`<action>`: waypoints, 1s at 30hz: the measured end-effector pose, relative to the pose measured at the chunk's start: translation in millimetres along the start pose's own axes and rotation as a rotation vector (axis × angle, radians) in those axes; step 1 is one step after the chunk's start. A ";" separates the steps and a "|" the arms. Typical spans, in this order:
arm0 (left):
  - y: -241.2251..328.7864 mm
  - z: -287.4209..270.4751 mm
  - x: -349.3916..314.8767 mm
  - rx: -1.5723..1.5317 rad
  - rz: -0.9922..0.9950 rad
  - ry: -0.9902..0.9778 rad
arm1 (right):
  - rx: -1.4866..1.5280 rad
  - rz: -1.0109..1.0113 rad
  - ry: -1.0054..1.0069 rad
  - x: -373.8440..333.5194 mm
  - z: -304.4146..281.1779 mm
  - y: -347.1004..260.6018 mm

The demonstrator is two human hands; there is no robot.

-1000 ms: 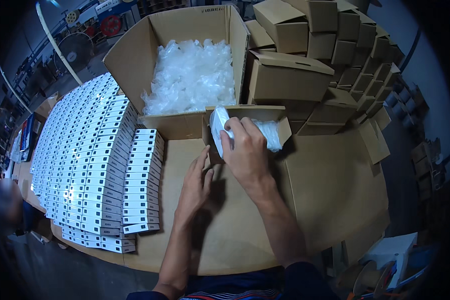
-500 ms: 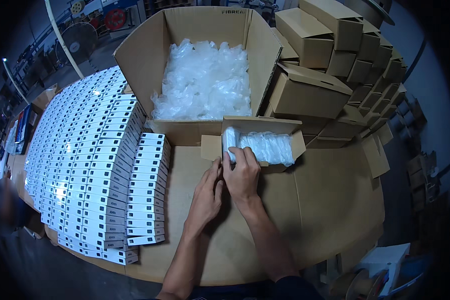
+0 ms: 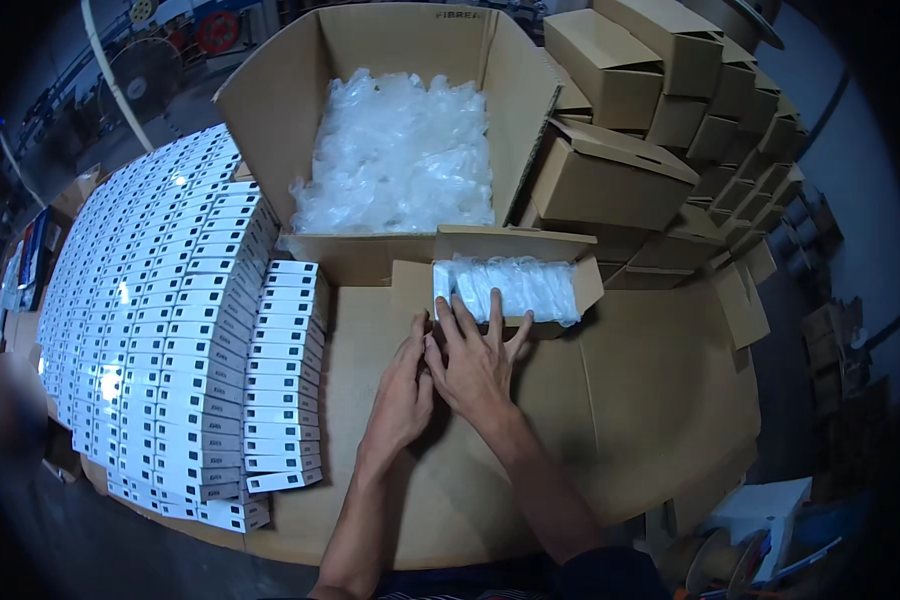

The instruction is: Packing electronic components or hardware items from smaller individual boxes into larger cardboard shipping boxes.

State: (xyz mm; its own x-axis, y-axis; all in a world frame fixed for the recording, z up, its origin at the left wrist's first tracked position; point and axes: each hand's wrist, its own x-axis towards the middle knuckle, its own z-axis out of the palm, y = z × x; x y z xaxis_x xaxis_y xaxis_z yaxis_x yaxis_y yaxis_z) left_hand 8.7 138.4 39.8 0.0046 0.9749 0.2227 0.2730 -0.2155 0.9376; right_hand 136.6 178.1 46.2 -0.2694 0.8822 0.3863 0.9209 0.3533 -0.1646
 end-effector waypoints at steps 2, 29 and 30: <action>4.6 -1.3 -7.0 0.060 0.039 0.062 | -0.048 0.007 -0.075 -0.3 0.3 -1.9; 24.9 -115.5 -205.3 0.770 0.083 0.478 | 0.404 -0.578 -0.331 -89.7 -31.7 -132.7; 24.7 -115.0 -207.7 0.766 0.079 0.476 | 0.402 -0.575 -0.336 -90.7 -32.6 -132.6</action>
State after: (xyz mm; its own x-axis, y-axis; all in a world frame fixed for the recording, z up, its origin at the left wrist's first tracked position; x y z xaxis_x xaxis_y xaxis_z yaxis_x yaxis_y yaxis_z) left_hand -96.2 -75.9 47.4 -0.3008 0.7958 0.5255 0.8551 -0.0189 0.5181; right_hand 48.1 41.0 62.5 -0.8037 0.5505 0.2258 0.4551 0.8132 -0.3627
